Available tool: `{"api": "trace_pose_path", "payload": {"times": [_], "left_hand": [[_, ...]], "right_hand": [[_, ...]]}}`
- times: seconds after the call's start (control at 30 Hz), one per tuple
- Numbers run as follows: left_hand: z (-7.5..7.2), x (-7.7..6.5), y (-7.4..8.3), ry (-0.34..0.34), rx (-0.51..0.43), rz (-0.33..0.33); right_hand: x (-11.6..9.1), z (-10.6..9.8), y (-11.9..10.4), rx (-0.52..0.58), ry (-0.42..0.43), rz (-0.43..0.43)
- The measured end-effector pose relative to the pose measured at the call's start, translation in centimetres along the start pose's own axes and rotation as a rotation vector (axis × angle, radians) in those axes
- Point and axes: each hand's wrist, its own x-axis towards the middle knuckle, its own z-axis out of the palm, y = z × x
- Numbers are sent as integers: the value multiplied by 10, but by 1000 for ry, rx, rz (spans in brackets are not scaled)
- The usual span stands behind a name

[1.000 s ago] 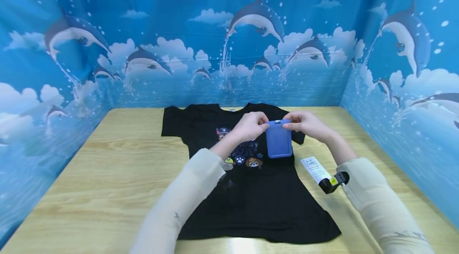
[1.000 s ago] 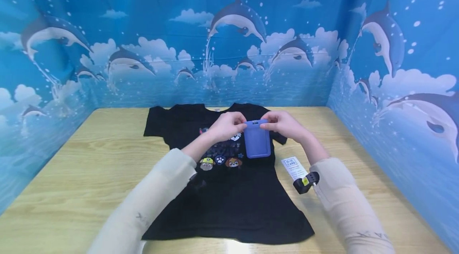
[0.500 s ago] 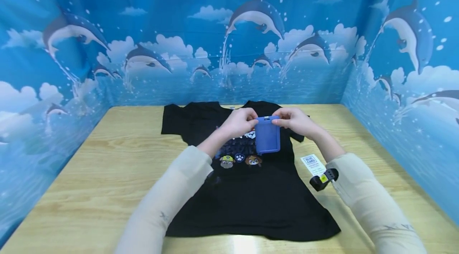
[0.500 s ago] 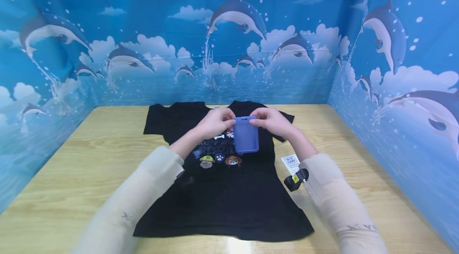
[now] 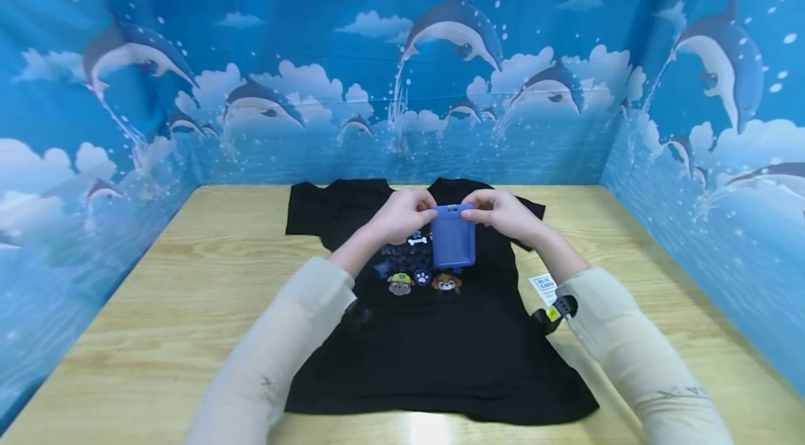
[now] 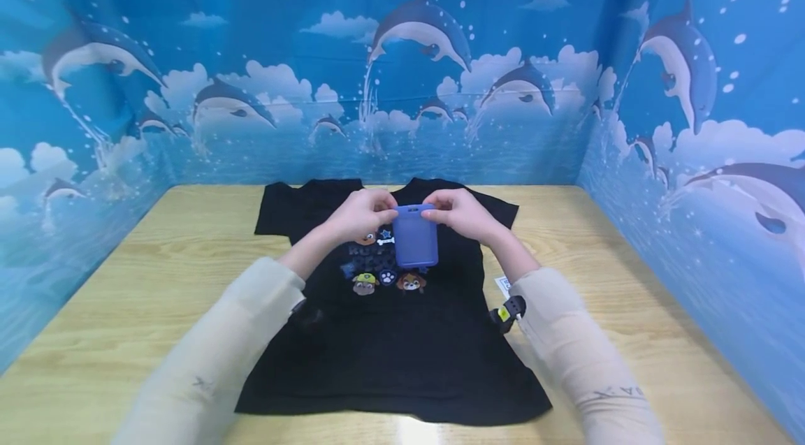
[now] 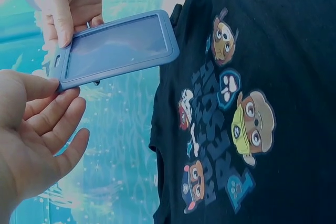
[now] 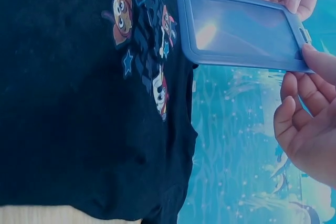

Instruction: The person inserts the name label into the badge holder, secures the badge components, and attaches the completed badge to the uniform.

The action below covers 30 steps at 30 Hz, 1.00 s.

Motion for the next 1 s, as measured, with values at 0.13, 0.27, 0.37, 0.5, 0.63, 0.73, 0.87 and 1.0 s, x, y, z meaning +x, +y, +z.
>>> {"api": "trace_pose_path", "payload": {"times": [0.13,0.27,0.37,0.5,0.63,0.73,0.87,1.0], "left_hand": [[-4,-4,-3,-12,-23,-38],[-8,-8,-7,-11,-43,-49],[-12,-10,-10,-8,-60,-53],[-18,-13,-13,5,-11,-30],[-23,-15,-16,25,78,6],[-26,-18,-19,36,104,12],[-28,-21,-24,42,108,5],[-31,-25,-29,53,119,7]], "right_hand": [[2,5,-4,21,-5,-6],[4,9,-9,20,-12,-20],[7,13,-13,18,-13,-39],[11,18,-15,30,-13,-68],[14,23,-17,45,-17,-75],[18,27,-17,49,-27,-77],[21,33,-19,67,-48,-76],[24,38,-21,89,-69,-89]]}}
